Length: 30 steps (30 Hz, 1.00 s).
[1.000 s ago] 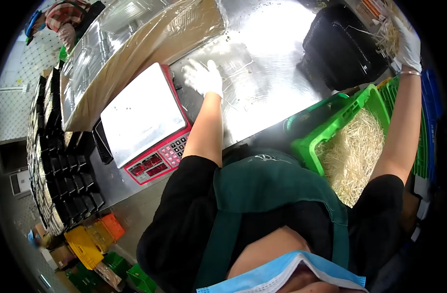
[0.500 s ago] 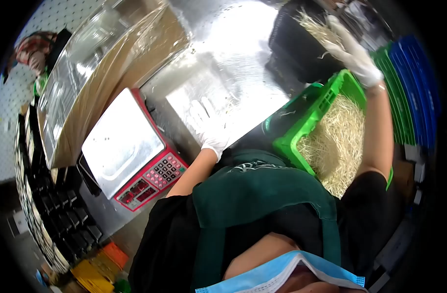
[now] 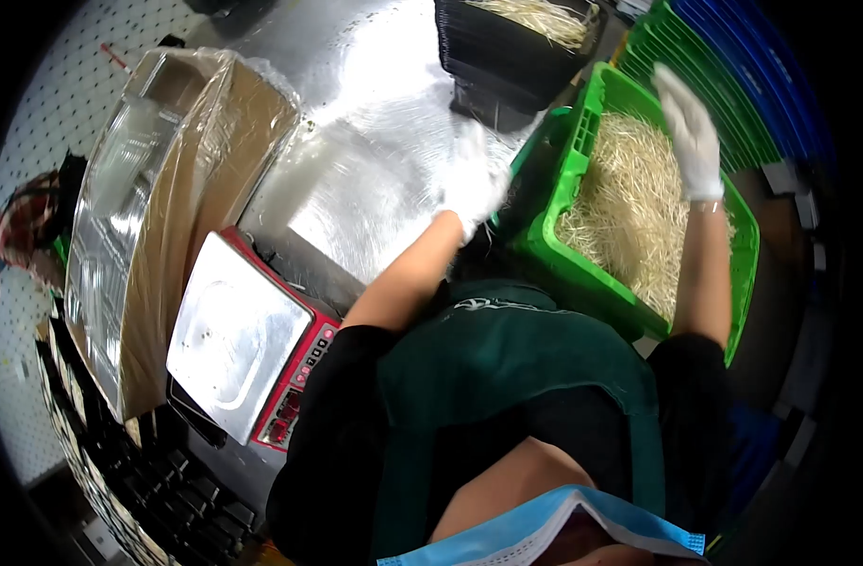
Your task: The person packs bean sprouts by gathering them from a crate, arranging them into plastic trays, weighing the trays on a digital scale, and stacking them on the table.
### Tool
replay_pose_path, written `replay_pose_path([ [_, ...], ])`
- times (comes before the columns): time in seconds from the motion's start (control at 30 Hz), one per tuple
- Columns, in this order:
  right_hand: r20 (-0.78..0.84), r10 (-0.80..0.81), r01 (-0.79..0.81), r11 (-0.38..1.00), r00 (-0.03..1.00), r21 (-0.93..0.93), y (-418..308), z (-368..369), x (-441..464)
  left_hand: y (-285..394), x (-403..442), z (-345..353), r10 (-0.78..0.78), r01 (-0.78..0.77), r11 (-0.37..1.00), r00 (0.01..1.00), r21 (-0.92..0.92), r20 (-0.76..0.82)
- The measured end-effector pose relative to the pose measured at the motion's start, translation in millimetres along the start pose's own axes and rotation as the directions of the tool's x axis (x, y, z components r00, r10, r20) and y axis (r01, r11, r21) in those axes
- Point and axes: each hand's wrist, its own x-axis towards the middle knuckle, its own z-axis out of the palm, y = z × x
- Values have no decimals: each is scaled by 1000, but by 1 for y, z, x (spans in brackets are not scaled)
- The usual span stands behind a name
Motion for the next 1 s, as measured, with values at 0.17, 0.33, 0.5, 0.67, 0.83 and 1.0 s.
replay_pose_path([
  [0.17, -179, 477, -472, 879, 860, 73, 18, -29, -167, 42, -14, 55, -107, 331, 795, 901, -508, 420],
  [0.33, -339, 622, -643, 763, 706, 62, 34, -73, -262, 4, 38, 25, 144, -125, 963, 987, 237, -66],
  [0.5, -238, 533, -549, 836, 812, -2, 32, -68, -232, 70, 42, 4, -122, 260, 906, 917, -334, 381],
  [0.67, 148, 679, -615, 721, 719, -318, 54, -66, -171, 242, 49, -77, 173, -30, 657, 979, -753, 112],
  [0.83, 376, 706, -357, 657, 600, -664, 91, -27, -132, 308, 48, -60, 386, -112, 537, 914, -836, 126],
  [1.0, 477, 438, -61, 782, 763, -620, 124, 22, -172, 322, 53, -50, 318, -65, 555, 938, -829, 139],
])
